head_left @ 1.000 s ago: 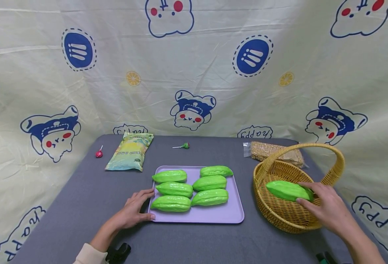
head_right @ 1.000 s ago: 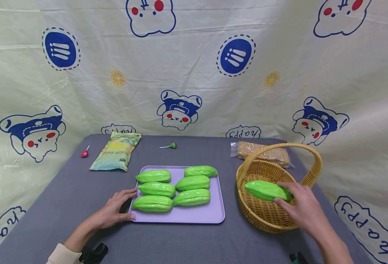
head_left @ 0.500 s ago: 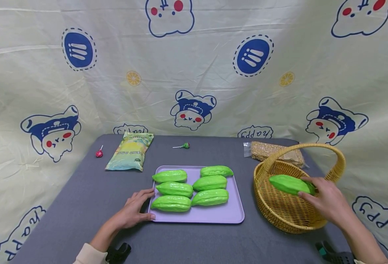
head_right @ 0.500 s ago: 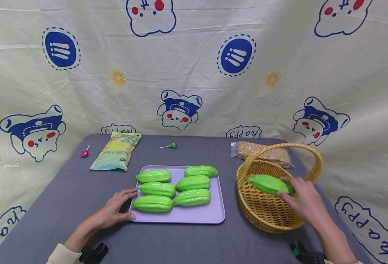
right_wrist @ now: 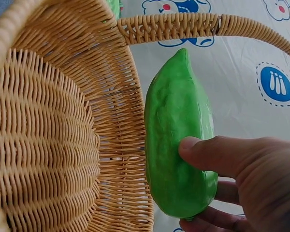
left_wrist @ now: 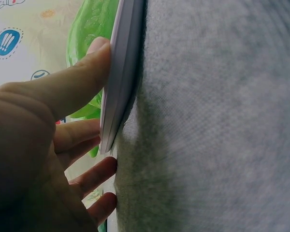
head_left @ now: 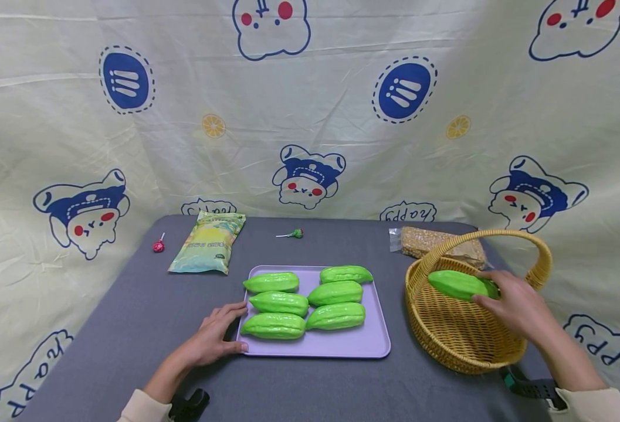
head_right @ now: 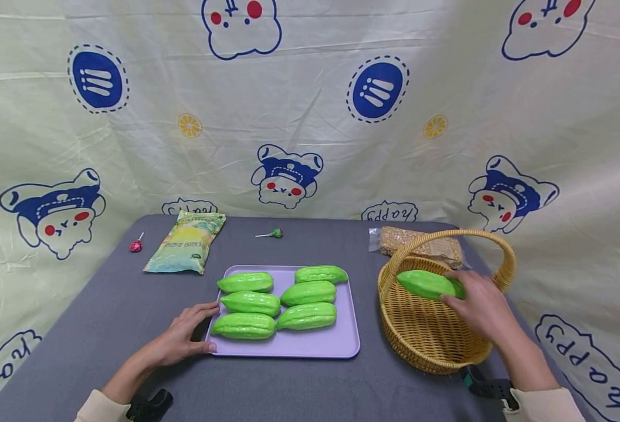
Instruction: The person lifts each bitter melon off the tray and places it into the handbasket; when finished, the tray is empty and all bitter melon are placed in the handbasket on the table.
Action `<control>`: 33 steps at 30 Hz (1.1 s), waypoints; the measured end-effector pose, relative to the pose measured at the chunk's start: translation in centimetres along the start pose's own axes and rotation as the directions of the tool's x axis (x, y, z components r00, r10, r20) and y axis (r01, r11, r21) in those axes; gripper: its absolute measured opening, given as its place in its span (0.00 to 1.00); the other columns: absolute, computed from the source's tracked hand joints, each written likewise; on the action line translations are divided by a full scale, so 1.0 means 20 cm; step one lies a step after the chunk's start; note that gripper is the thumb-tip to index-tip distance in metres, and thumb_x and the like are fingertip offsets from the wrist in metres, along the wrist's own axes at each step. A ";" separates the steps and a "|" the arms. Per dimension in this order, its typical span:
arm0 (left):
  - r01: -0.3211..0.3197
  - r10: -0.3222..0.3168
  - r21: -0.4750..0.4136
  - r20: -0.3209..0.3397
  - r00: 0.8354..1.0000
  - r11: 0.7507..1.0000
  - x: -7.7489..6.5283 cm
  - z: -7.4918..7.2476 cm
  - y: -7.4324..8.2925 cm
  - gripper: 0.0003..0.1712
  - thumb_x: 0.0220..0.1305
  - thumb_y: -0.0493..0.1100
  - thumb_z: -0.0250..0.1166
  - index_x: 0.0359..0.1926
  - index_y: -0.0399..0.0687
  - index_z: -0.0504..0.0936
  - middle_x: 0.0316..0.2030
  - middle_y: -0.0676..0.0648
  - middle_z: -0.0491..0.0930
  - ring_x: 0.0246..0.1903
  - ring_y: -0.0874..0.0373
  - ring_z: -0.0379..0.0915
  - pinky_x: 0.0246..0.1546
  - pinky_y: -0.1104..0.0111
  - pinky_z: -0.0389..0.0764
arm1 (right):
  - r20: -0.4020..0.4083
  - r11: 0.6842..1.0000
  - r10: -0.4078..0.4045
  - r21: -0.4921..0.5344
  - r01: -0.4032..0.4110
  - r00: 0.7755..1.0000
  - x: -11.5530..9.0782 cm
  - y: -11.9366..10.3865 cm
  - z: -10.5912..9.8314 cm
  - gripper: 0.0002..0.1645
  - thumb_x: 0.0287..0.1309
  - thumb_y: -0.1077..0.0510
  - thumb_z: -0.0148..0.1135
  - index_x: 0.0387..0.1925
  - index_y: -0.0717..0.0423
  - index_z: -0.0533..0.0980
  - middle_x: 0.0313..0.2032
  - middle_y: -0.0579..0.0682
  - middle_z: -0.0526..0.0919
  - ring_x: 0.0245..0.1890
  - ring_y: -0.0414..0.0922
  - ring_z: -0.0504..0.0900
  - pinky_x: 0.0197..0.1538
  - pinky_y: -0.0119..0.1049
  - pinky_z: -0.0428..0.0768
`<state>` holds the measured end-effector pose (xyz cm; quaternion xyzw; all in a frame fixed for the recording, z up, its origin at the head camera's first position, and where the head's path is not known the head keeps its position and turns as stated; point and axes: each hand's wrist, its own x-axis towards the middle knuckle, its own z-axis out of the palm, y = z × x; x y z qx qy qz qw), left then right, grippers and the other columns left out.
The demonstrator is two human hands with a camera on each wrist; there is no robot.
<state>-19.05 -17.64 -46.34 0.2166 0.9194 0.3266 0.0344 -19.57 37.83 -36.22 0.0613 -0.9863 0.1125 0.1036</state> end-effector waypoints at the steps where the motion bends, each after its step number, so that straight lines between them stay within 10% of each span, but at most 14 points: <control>1: -0.001 0.001 0.002 0.000 1.000 1.000 0.00 0.00 0.00 0.42 0.50 0.52 0.72 0.63 0.39 0.69 0.66 0.42 0.64 0.62 0.42 0.59 0.53 0.47 0.59 | 0.006 1.000 0.001 0.000 -0.001 1.000 0.01 0.00 0.00 0.32 0.52 0.51 0.66 0.54 0.66 0.71 0.49 0.73 0.74 0.40 0.59 0.76 0.33 0.42 0.69; 33: 0.015 -0.015 -0.019 0.019 1.000 1.000 0.00 0.00 -0.01 0.42 0.50 0.51 0.72 0.64 0.40 0.68 0.67 0.43 0.64 0.62 0.44 0.59 0.55 0.45 0.58 | 0.116 0.999 0.000 0.053 -0.006 0.993 0.23 0.10 0.16 0.29 0.52 0.56 0.66 0.52 0.68 0.70 0.47 0.71 0.73 0.43 0.64 0.71 0.38 0.52 0.69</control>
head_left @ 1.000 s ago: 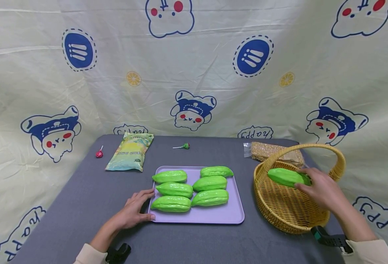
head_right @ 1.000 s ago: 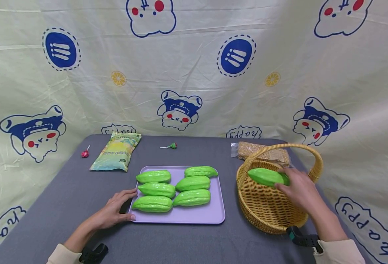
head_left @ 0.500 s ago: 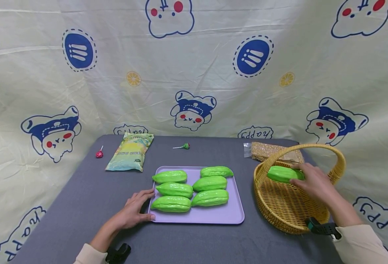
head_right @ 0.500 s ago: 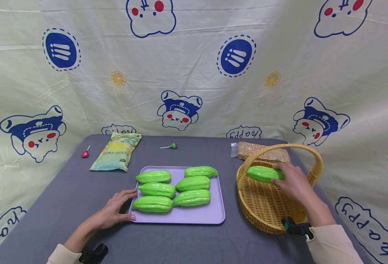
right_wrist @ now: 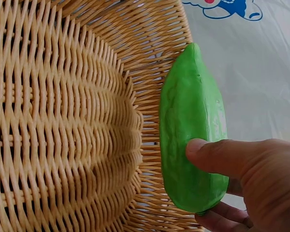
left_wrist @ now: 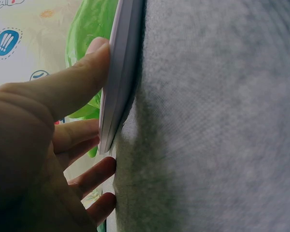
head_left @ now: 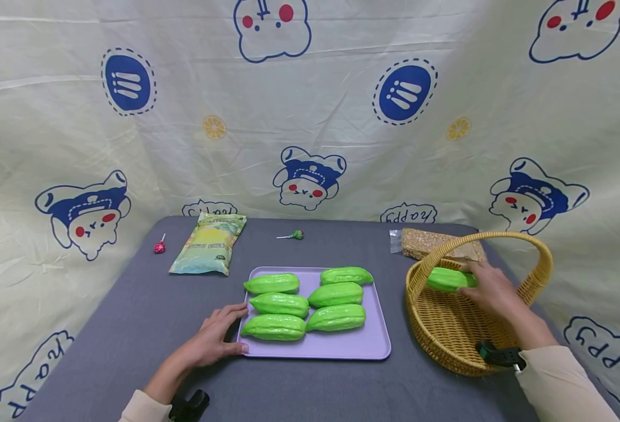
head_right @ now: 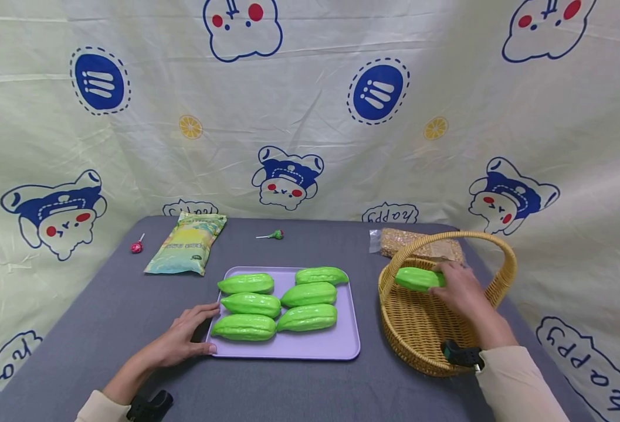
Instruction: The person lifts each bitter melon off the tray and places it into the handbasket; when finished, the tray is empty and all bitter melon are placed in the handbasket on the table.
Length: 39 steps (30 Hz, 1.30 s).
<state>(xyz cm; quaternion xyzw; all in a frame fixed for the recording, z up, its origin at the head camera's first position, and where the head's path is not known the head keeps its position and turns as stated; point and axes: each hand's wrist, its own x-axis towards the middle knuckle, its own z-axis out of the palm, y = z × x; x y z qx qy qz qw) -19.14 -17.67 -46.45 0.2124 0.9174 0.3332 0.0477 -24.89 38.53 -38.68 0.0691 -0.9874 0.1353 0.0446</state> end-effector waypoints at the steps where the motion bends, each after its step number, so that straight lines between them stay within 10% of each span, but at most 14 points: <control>1: -0.001 0.001 0.000 -0.001 1.000 1.000 0.00 0.00 0.00 0.42 0.50 0.51 0.72 0.63 0.40 0.68 0.67 0.43 0.64 0.62 0.44 0.59 0.55 0.45 0.58 | -0.004 1.000 -0.002 0.002 0.002 1.000 0.00 0.00 0.01 0.28 0.51 0.57 0.66 0.51 0.68 0.71 0.46 0.70 0.73 0.42 0.63 0.71 0.38 0.52 0.69; 39: 0.008 -0.008 -0.003 -0.001 1.000 1.000 0.00 0.00 0.00 0.43 0.50 0.53 0.71 0.64 0.41 0.68 0.67 0.43 0.63 0.63 0.43 0.58 0.56 0.43 0.57 | -0.057 0.998 -0.043 -0.053 0.040 0.997 0.03 0.04 0.17 0.33 0.48 0.56 0.69 0.54 0.69 0.70 0.49 0.69 0.70 0.46 0.65 0.67 0.45 0.58 0.65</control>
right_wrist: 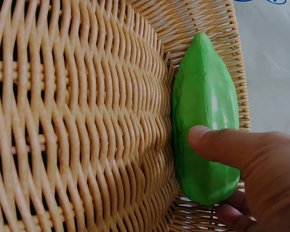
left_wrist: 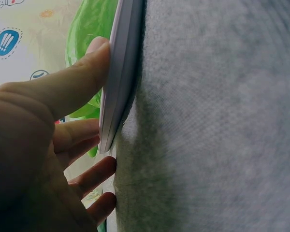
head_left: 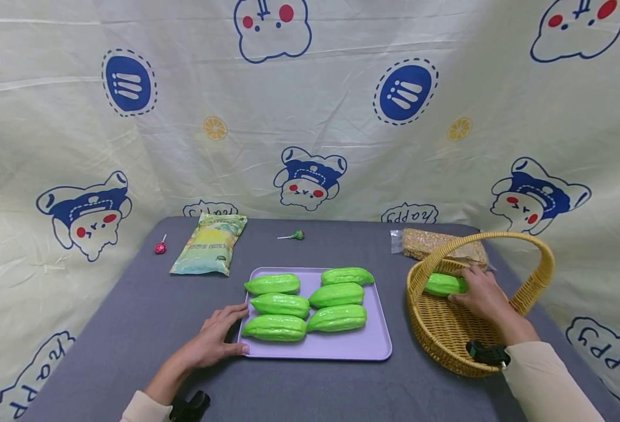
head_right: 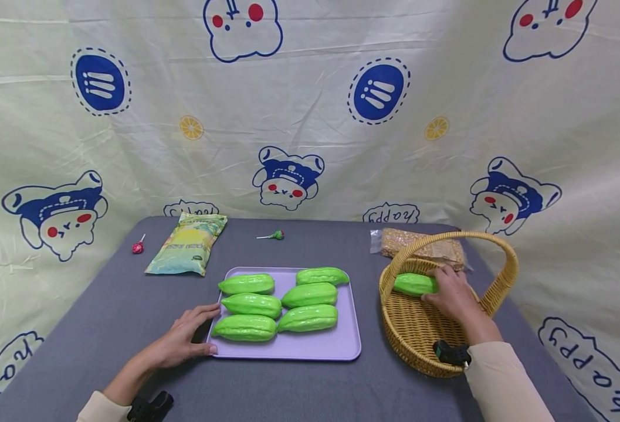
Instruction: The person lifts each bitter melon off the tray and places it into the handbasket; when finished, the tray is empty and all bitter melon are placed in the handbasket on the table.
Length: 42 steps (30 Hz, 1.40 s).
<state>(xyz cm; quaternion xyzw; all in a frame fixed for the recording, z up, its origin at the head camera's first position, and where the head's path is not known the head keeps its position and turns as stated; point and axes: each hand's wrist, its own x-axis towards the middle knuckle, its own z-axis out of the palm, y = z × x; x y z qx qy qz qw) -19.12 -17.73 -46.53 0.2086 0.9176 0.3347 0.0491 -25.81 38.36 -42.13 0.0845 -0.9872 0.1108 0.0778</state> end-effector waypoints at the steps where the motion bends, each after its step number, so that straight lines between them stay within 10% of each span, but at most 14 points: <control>1: 0.003 -0.003 -0.002 0.002 1.000 1.000 0.00 0.00 0.00 0.43 0.50 0.53 0.71 0.64 0.41 0.68 0.67 0.43 0.63 0.63 0.43 0.58 0.56 0.43 0.57 | 0.002 1.000 -0.003 0.000 0.003 1.000 0.00 0.00 0.00 0.34 0.49 0.56 0.69 0.54 0.69 0.70 0.49 0.69 0.70 0.46 0.65 0.67 0.45 0.57 0.65; 42: 0.005 -0.005 0.000 0.015 1.000 1.000 0.00 0.00 0.00 0.43 0.51 0.54 0.71 0.65 0.41 0.67 0.68 0.43 0.62 0.63 0.43 0.58 0.56 0.44 0.57 | -0.028 0.999 0.034 0.032 -0.033 0.999 -0.01 -0.05 -0.12 0.39 0.50 0.49 0.69 0.58 0.68 0.68 0.52 0.70 0.70 0.47 0.64 0.62 0.44 0.57 0.64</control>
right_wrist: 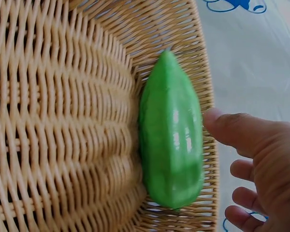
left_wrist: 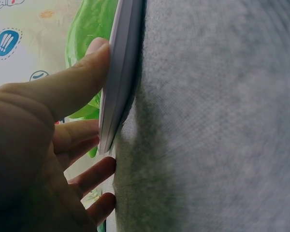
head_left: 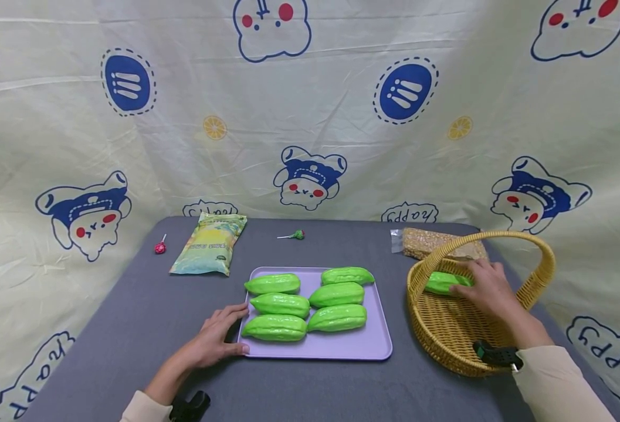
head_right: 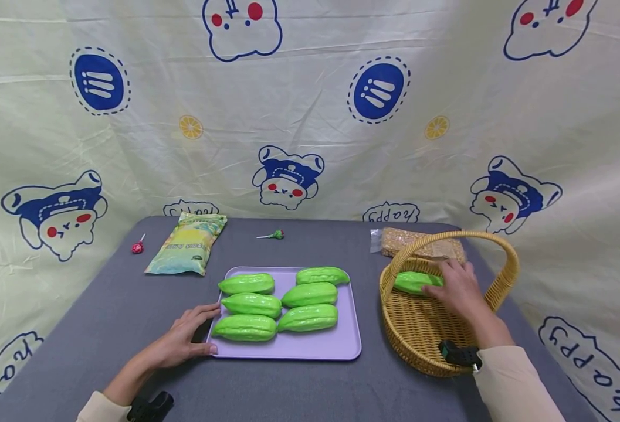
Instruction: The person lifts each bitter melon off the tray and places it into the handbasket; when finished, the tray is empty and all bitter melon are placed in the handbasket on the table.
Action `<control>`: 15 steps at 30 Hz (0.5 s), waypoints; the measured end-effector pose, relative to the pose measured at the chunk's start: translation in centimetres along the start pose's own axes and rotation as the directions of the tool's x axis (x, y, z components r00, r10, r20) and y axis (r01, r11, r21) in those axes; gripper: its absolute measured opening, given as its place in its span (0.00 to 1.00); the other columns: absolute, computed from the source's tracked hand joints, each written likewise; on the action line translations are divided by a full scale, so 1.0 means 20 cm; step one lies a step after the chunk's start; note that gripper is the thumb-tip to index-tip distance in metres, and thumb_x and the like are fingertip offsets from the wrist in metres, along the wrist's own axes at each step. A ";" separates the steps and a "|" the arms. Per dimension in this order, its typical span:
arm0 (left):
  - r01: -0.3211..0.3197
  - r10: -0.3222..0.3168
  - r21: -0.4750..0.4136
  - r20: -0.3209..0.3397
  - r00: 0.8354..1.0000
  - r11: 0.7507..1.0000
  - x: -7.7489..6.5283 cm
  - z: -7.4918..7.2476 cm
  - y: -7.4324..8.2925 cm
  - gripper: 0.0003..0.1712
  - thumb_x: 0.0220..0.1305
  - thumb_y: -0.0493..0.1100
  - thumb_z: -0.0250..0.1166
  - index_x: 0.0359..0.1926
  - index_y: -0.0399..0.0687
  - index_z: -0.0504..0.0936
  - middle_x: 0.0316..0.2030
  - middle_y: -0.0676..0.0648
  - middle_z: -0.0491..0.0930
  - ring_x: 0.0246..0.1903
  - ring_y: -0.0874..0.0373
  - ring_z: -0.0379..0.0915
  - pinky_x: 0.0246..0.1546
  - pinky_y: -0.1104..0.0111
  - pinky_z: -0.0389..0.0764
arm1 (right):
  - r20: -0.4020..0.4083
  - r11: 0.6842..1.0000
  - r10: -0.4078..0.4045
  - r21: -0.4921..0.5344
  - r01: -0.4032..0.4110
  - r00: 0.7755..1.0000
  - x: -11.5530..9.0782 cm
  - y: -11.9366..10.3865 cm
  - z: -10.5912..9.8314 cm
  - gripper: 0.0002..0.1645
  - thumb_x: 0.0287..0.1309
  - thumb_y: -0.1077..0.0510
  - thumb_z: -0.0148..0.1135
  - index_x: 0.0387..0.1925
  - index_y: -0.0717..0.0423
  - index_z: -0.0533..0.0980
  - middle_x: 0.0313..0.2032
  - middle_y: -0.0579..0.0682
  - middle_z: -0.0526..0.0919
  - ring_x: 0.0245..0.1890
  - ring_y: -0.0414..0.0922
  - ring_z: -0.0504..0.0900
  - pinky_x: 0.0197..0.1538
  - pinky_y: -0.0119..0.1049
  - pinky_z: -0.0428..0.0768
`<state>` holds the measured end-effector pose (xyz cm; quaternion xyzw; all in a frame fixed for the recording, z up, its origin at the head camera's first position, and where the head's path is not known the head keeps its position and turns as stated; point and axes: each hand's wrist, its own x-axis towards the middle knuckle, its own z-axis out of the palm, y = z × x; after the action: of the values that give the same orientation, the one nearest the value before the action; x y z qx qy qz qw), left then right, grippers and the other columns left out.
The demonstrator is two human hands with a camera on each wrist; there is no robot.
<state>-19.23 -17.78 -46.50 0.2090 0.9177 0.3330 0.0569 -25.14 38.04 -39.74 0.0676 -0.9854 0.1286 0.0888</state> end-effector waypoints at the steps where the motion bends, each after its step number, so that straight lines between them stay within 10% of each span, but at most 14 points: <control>1: 0.006 -0.006 -0.003 0.002 1.000 1.000 0.00 0.00 0.00 0.43 0.51 0.54 0.71 0.65 0.41 0.67 0.68 0.43 0.62 0.64 0.43 0.58 0.56 0.44 0.57 | 0.001 1.000 0.001 0.001 -0.001 1.000 0.00 -0.01 -0.01 0.39 0.50 0.48 0.68 0.58 0.67 0.68 0.52 0.70 0.69 0.46 0.64 0.62 0.43 0.57 0.64; 15: 0.003 -0.003 -0.003 -0.002 1.000 1.000 0.00 0.00 0.00 0.43 0.51 0.52 0.71 0.65 0.41 0.67 0.68 0.43 0.62 0.64 0.43 0.58 0.57 0.44 0.57 | -0.086 0.999 -0.044 0.017 0.045 0.995 -0.12 -0.11 -0.11 0.39 0.52 0.46 0.67 0.59 0.65 0.68 0.52 0.67 0.72 0.44 0.60 0.64 0.40 0.51 0.62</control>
<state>-19.24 -17.72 -46.56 0.2074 0.9176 0.3343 0.0567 -22.17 36.72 -37.61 0.0848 -0.9777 0.1388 0.1329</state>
